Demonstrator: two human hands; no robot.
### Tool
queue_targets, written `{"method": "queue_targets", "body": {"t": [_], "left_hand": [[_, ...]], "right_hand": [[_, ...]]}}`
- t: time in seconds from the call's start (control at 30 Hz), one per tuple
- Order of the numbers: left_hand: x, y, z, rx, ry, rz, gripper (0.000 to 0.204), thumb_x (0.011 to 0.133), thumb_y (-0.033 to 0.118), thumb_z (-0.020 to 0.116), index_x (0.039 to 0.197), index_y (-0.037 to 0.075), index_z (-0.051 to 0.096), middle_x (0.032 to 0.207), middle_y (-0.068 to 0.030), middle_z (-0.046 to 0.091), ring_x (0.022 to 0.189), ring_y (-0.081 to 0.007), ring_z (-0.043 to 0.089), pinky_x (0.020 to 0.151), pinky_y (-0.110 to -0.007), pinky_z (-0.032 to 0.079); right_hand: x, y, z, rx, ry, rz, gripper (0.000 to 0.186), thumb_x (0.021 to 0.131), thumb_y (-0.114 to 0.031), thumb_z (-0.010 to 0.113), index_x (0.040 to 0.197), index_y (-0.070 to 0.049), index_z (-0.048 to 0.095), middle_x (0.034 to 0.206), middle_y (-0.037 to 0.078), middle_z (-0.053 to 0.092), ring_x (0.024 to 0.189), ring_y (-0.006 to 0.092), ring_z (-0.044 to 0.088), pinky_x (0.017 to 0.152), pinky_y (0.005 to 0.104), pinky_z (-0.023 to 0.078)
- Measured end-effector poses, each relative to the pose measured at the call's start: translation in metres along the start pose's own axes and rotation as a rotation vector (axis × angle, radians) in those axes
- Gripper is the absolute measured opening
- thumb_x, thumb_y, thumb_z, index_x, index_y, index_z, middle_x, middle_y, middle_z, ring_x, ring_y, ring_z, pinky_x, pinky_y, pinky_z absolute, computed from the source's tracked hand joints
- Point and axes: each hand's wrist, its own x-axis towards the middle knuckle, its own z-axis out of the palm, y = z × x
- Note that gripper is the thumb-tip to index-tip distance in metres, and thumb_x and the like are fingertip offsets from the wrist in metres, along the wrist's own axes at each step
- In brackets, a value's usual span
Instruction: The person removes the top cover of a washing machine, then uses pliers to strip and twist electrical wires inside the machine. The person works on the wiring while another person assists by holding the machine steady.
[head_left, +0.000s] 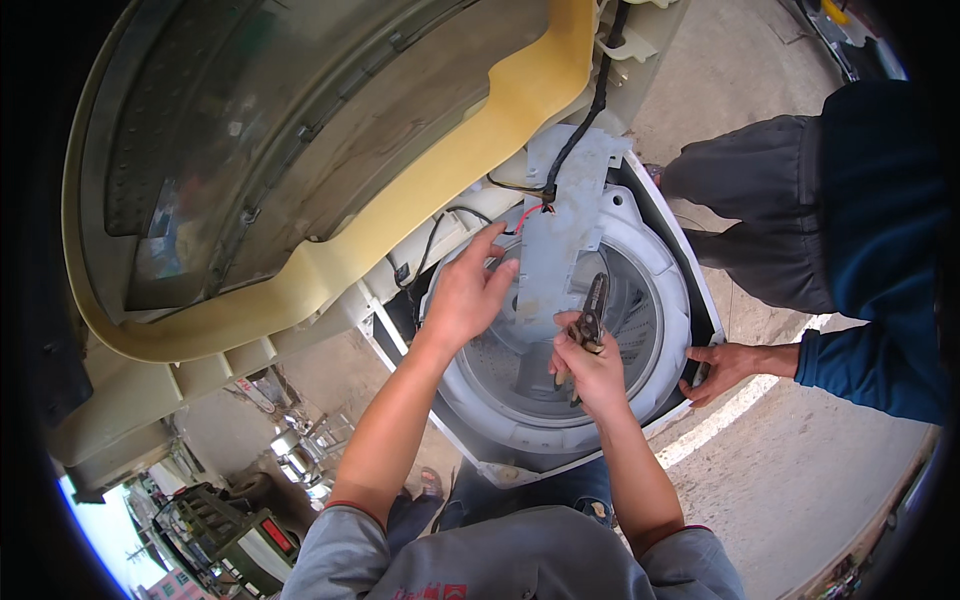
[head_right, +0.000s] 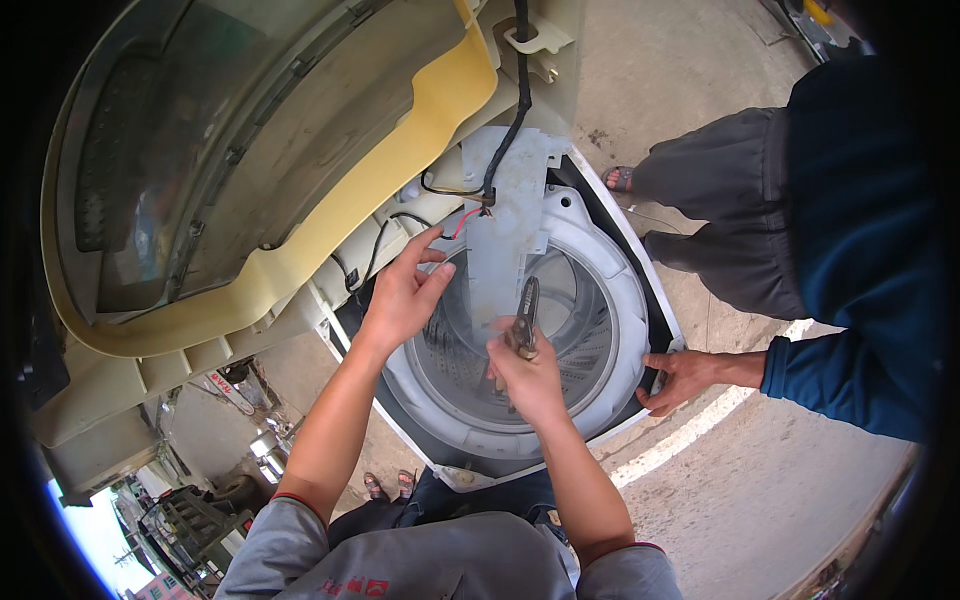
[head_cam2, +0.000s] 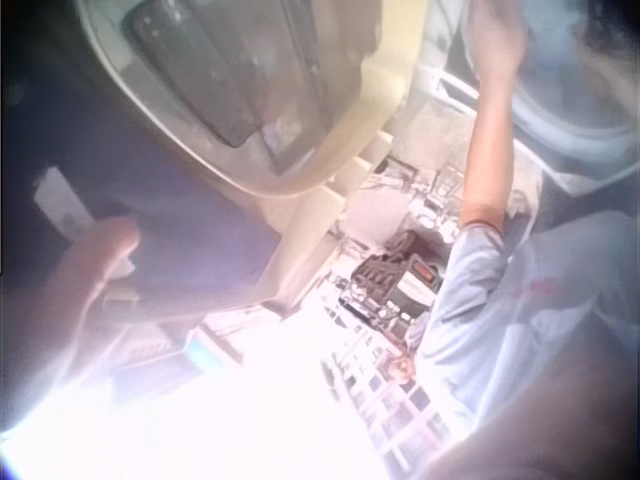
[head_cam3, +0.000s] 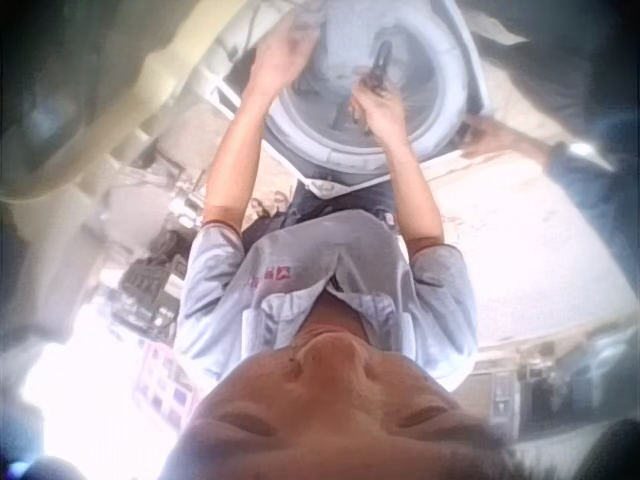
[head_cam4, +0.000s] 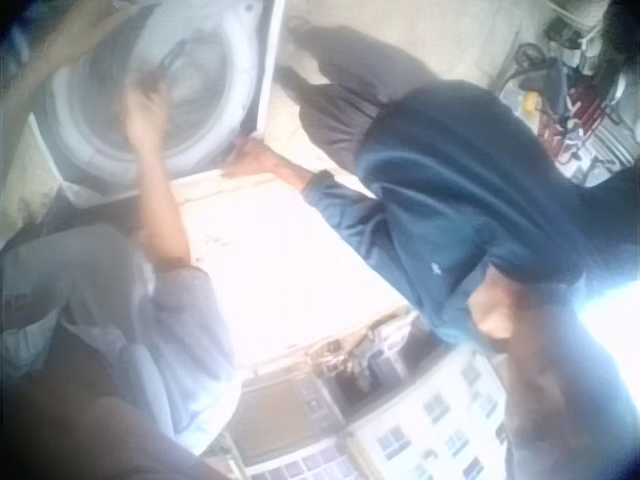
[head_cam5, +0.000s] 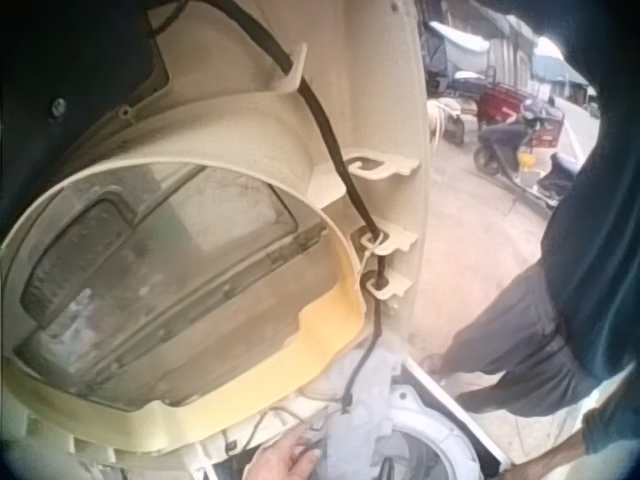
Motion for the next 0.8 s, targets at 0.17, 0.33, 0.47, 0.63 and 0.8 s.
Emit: {"method": "queue_targets", "body": {"t": [0.17,0.33,0.47,0.63,0.8], "left_hand": [[0.033,-0.038,0.041,-0.274,0.117,0.037,0.04,0.097,0.02,0.069,0.127,-0.004,0.059,0.102,-0.0128,0.072,0.081,-0.0134,0.068,0.075,-0.029,0.056],[0.032,-0.028,0.047,-0.489,0.257,-0.024,0.035,0.092,0.028,0.076,0.105,-0.003,0.068,0.082,-0.0063,0.071,0.07,-0.0092,0.063,0.065,-0.026,0.053],[0.037,-0.002,0.044,-0.333,0.338,-0.104,0.03,0.089,0.026,0.078,0.096,-0.002,0.069,0.073,-0.0039,0.066,0.063,-0.0074,0.057,0.06,-0.025,0.05],[0.034,0.006,0.042,-0.198,0.392,-0.006,0.021,0.088,0.016,0.075,0.099,-0.001,0.068,0.074,-0.0062,0.065,0.061,-0.01,0.059,0.059,-0.027,0.05],[0.033,-0.004,0.026,-0.009,0.367,0.243,0.016,0.089,0.006,0.072,0.103,0.0,0.069,0.083,-0.0105,0.068,0.068,-0.0163,0.065,0.064,-0.029,0.053]], "right_hand": [[0.031,-0.021,0.021,-0.035,0.087,-0.236,0.028,0.093,-0.002,0.064,0.119,-0.001,0.056,0.086,-0.002,0.061,0.074,0.0062,0.056,0.068,0.0234,0.047],[0.075,-0.027,0.035,-0.072,0.178,-0.387,0.027,0.094,-0.004,0.066,0.118,-0.001,0.056,0.095,0.0,0.067,0.08,0.0041,0.058,0.07,0.0205,0.047],[0.08,-0.026,0.043,-0.053,0.21,-0.397,0.031,0.093,-0.005,0.069,0.12,0.0,0.055,0.093,0.0,0.066,0.08,0.0049,0.059,0.07,0.0208,0.047],[0.077,-0.019,0.03,-0.033,0.213,-0.346,0.042,0.091,-0.01,0.072,0.126,0.003,0.054,0.097,0.007,0.067,0.085,0.0126,0.062,0.075,0.0282,0.052],[0.081,-0.031,0.036,-0.07,0.194,-0.422,0.034,0.09,-0.001,0.069,0.122,-0.002,0.055,0.094,-0.001,0.065,0.079,0.0039,0.057,0.071,0.02,0.046]]}}
